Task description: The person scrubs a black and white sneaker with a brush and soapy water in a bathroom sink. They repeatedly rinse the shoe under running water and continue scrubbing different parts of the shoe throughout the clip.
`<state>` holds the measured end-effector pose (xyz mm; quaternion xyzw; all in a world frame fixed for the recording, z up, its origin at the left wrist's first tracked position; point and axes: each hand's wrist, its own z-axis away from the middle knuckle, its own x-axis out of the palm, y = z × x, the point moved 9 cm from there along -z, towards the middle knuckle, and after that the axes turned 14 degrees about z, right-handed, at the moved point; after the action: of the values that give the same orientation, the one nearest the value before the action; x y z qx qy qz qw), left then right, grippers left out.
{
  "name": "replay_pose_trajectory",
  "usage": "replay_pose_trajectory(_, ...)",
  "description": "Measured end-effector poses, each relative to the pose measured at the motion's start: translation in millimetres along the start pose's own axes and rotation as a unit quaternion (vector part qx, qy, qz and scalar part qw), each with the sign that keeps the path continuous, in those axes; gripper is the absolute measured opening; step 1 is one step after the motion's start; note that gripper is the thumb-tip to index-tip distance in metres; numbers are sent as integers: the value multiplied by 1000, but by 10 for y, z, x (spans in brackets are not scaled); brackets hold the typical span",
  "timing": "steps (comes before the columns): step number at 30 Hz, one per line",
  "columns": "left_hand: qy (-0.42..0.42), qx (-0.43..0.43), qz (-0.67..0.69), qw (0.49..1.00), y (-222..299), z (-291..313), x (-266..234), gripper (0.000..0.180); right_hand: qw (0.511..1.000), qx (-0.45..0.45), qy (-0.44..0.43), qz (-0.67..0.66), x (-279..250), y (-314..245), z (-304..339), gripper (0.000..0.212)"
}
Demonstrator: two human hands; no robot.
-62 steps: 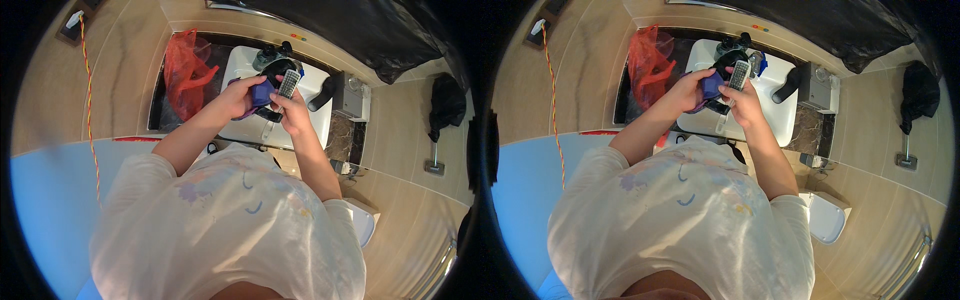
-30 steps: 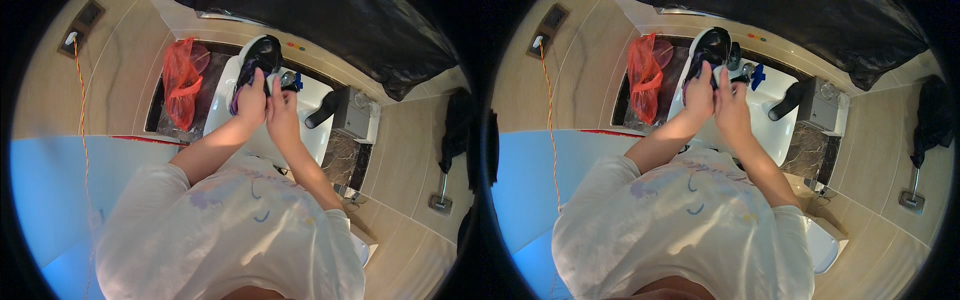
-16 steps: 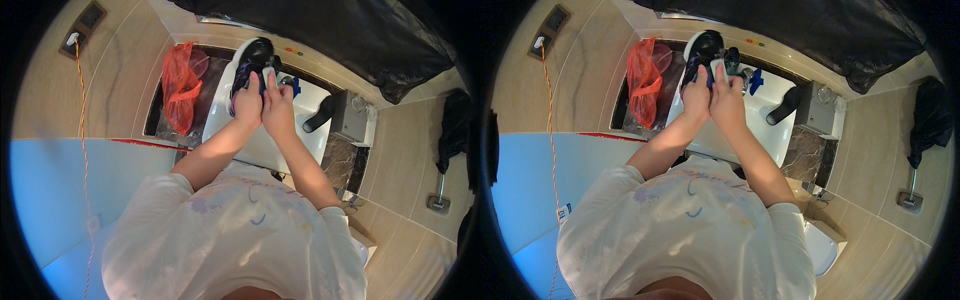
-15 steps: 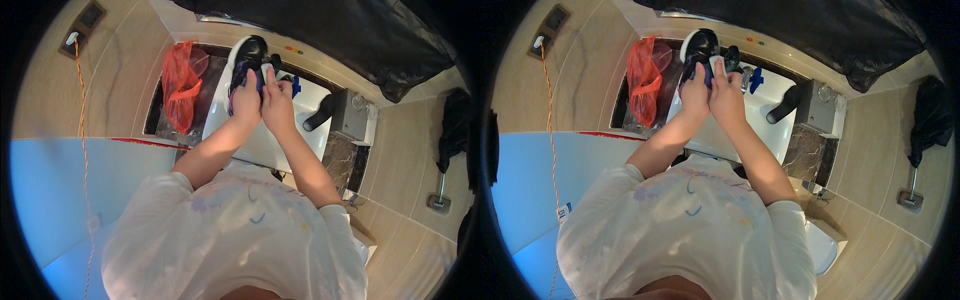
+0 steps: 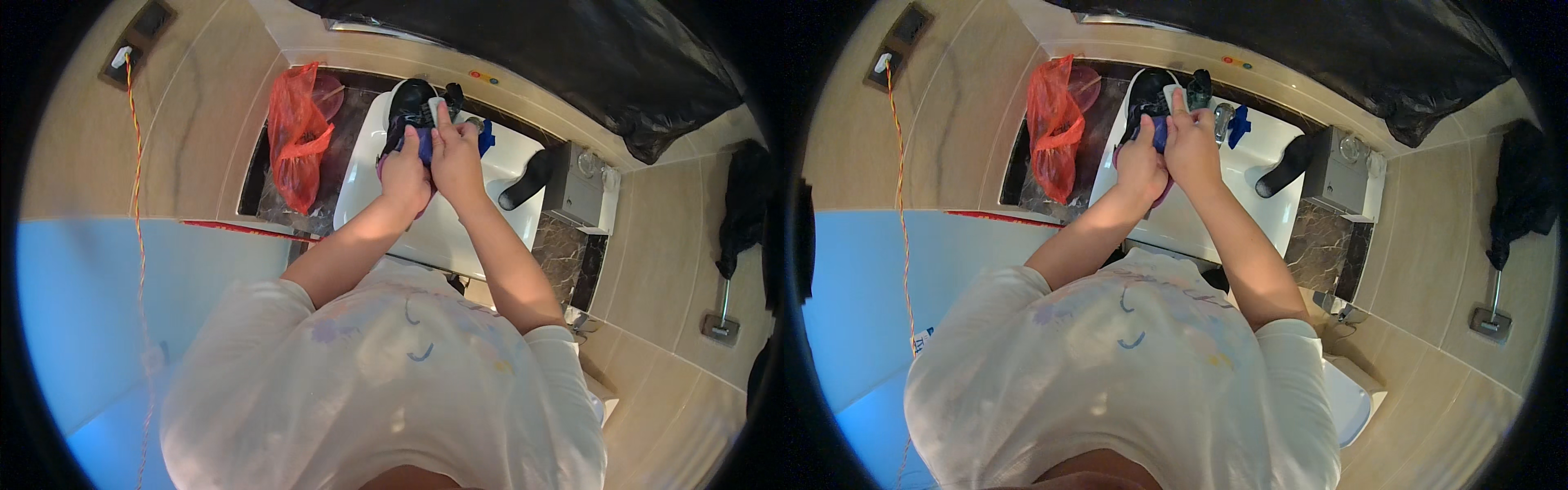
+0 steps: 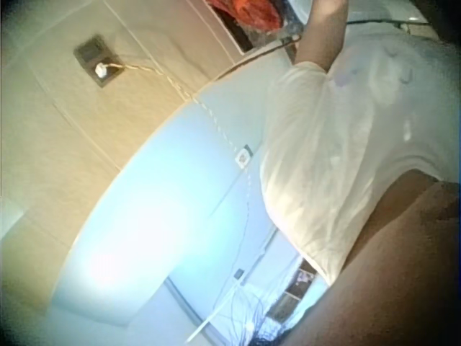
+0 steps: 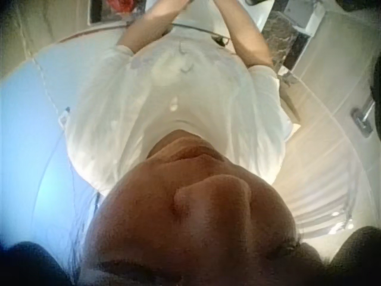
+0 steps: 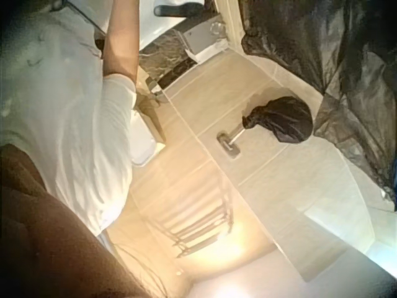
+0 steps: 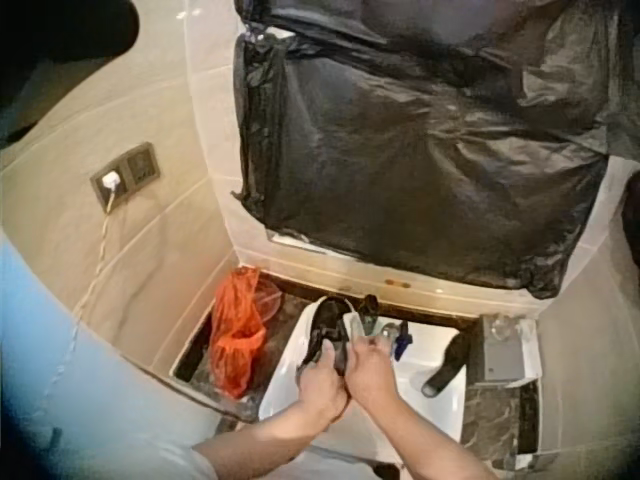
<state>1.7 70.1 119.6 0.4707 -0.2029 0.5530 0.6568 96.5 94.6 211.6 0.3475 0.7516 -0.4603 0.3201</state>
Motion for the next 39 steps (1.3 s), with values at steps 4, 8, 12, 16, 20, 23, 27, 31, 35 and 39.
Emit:
replay_pose_trajectory(4, 46, 2, -87, 995, 212, -207, -45, 50, 998, -32, -59, -6, 63, -205, 416, 49)
replay_pose_trajectory(8, 16, -11, -98, 995, -54, -132, -237, 51, 999, 20, -33, 12, 147, 101, 130, 47)
replay_pose_trajectory(12, 9, 8, -80, 997, 2, -184, -202, 48, 998, -26, -39, 37, 131, 44, 181, 47)
replay_pose_trajectory(16, 73, 0, -157, 985, 116, -105, -159, 47, 998, -12, -51, -28, 166, 2, 511, 50)
replay_pose_trajectory(20, 4, -6, -156, 988, -19, 81, -78, 42, 1000, 14, 20, -4, 28, 256, 58, 49)
replay_pose_trajectory(23, -2, 44, -71, 997, 187, 21, 76, 40, 999, -27, -20, -14, -45, -35, 310, 51)
replay_pose_trajectory(27, 58, 54, -229, 970, 290, 166, 130, 47, 997, 26, -67, -15, 4, -69, 489, 54)
replay_pose_trajectory(31, -12, -23, -135, 990, -37, 102, -73, 49, 999, 34, -37, -15, 25, 280, 62, 52)
replay_pose_trajectory(35, 29, 18, -58, 998, 234, 100, 140, 42, 1000, -13, -7, -3, -167, -136, 435, 51)
replay_pose_trajectory(39, 5, -54, -61, 997, -36, 250, 25, 35, 999, 16, 27, 25, -106, 20, 397, 51)
